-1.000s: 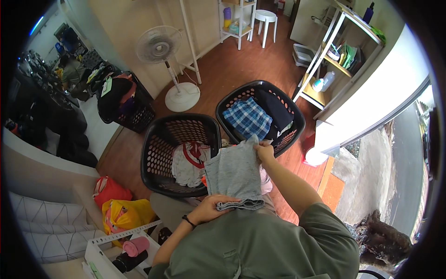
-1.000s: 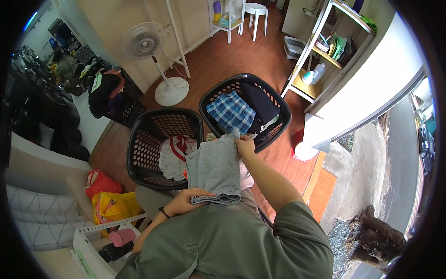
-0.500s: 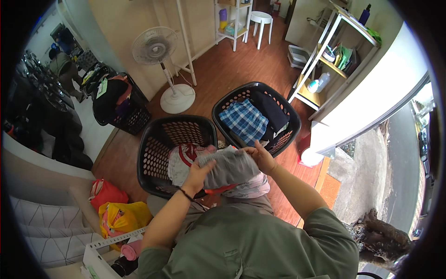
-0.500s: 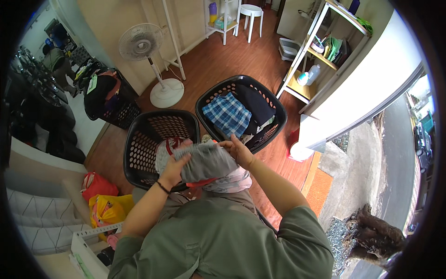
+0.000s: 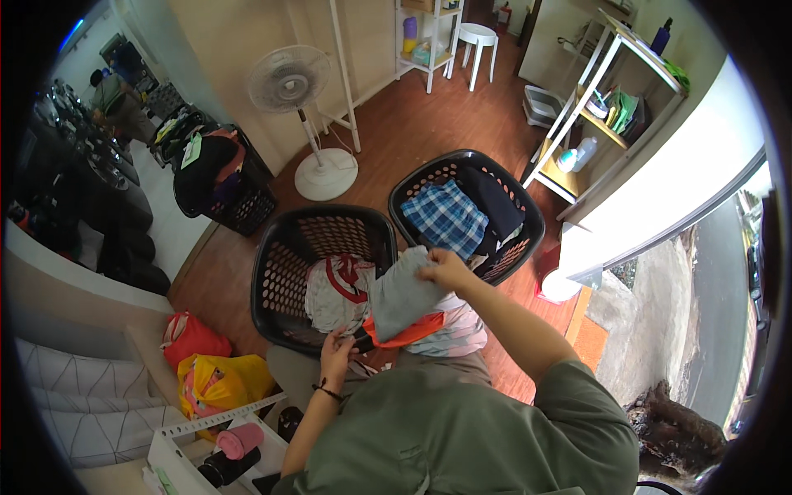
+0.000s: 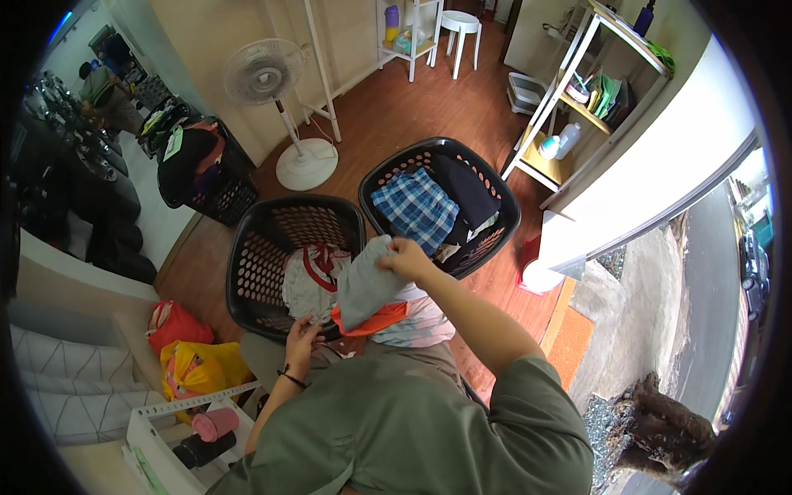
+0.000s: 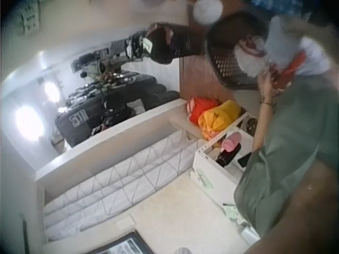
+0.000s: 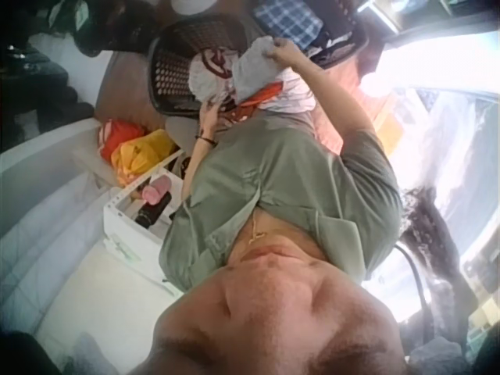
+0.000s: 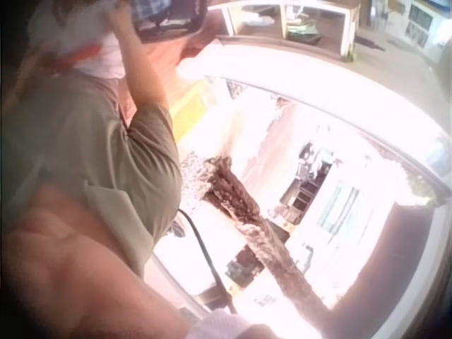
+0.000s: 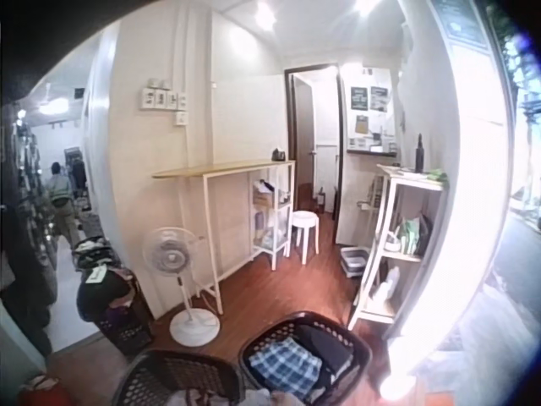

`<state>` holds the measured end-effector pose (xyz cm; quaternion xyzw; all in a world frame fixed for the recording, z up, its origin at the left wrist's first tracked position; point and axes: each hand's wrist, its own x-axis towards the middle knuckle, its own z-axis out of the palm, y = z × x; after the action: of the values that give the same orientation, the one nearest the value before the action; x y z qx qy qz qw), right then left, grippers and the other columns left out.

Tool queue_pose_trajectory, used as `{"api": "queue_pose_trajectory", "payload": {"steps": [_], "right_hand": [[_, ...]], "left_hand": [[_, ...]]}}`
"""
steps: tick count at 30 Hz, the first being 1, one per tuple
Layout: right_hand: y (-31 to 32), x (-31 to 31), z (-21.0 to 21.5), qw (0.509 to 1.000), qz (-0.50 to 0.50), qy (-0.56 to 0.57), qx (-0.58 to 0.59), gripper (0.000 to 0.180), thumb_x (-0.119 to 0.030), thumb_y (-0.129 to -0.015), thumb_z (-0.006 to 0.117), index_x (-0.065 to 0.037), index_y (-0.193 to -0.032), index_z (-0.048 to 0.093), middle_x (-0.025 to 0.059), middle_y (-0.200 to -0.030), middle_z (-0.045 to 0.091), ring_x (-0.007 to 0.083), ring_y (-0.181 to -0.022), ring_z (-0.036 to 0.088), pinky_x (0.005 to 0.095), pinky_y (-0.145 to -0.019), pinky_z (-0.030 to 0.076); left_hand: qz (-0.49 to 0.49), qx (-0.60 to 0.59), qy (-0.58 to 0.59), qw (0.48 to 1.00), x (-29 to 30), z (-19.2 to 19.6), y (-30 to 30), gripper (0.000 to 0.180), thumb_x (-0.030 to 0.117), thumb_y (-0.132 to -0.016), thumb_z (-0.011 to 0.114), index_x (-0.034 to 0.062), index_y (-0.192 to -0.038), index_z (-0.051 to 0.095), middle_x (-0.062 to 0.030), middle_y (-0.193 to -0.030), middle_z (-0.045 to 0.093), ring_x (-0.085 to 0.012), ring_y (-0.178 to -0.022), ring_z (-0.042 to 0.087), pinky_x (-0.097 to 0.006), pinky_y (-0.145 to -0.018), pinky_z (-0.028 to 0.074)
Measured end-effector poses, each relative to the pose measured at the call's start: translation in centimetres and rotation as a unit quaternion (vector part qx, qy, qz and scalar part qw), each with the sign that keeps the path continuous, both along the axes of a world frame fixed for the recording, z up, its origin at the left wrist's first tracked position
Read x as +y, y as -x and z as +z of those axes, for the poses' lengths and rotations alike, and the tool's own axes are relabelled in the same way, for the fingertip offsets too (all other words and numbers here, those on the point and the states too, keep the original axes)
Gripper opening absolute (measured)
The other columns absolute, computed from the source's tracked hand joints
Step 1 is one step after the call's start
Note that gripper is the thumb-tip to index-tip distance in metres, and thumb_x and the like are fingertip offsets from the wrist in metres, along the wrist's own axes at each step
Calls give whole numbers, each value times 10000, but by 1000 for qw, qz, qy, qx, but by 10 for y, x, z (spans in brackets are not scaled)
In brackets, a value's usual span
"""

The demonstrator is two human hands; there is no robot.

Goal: The person takes items of clothing one by one from a laundry basket, shakes them out, folds them, and places them into a second laundry basket.

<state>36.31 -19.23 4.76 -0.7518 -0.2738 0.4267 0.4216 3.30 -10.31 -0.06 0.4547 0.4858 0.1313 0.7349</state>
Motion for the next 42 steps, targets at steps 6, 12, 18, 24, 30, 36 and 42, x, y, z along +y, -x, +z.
{"api": "queue_pose_trajectory", "payload": {"steps": [6, 12, 18, 24, 30, 36, 42], "right_hand": [[-4, 41, 96, 952, -150, -266, 13, 245, -124, -815, 753, -128, -853, 511, -35, -775, 553, 68, -709, 526, 229, -621, 430], [-64, -1, 51, 897, -295, -257, -205, 326, -187, -779, 759, -59, -1011, 569, 68, -901, 601, 179, -831, 598, 318, -717, 484], [-19, -62, -6, 990, 19, -54, -129, 437, -380, -763, 775, -64, -1055, 702, 117, -1066, 696, 249, -1021, 661, 368, -905, 500], [26, -60, 24, 895, 213, -71, -385, 445, -437, -737, 753, -146, -1073, 719, 119, -955, 711, 300, -905, 663, 395, -880, 423], [13, -19, 87, 886, 254, -80, -381, 387, -390, -720, 754, -219, -1067, 734, 121, -852, 714, 295, -766, 676, 408, -814, 449], [56, 47, 162, 960, -10, -217, 180, 304, -211, -883, 686, 20, -1076, 643, 93, -918, 690, 197, -811, 676, 344, -682, 542], [112, 62, 194, 833, -52, -229, 500, 220, -189, -965, 588, -14, -1097, 566, 121, -975, 673, 255, -841, 692, 430, -793, 581]], "left_hand": [[-144, -4, -160, 977, -14, 7, 33, 509, 101, -883, 673, 42, -1346, 469, -66, -938, 653, -127, -785, 630, -259, -688, 507], [-221, 40, -520, 824, -18, 30, -33, 466, 158, -816, 730, 54, -1243, 577, -133, -1101, 624, -245, -878, 642, -354, -728, 519], [-289, 123, -581, 751, 7, 30, -76, 311, 231, -854, 680, 57, -1103, 613, -115, -1043, 643, -281, -872, 631, -400, -776, 494], [29, -177, -398, 900, 54, 207, -83, 253, 294, -1024, 525, 54, -1075, 585, -10, -942, 583, -89, -851, 561, -250, -742, 481], [110, -523, -314, 785, 164, 334, 15, 261, 231, -1018, 512, 4, -1106, 604, -137, -1112, 670, -236, -1042, 644, -388, -976, 494], [-70, 88, -595, 796, 146, 276, 13, 442, 209, -1006, 524, 14, -1398, 462, -99, -1338, 560, -216, -1221, 536, -329, -1042, 413], [-253, -234, -328, 879, 8, 189, -27, 922, 227, -744, 861, 53, -1430, 270, -126, -1298, 473, -203, -1164, 526, -371, -963, 464]]}}
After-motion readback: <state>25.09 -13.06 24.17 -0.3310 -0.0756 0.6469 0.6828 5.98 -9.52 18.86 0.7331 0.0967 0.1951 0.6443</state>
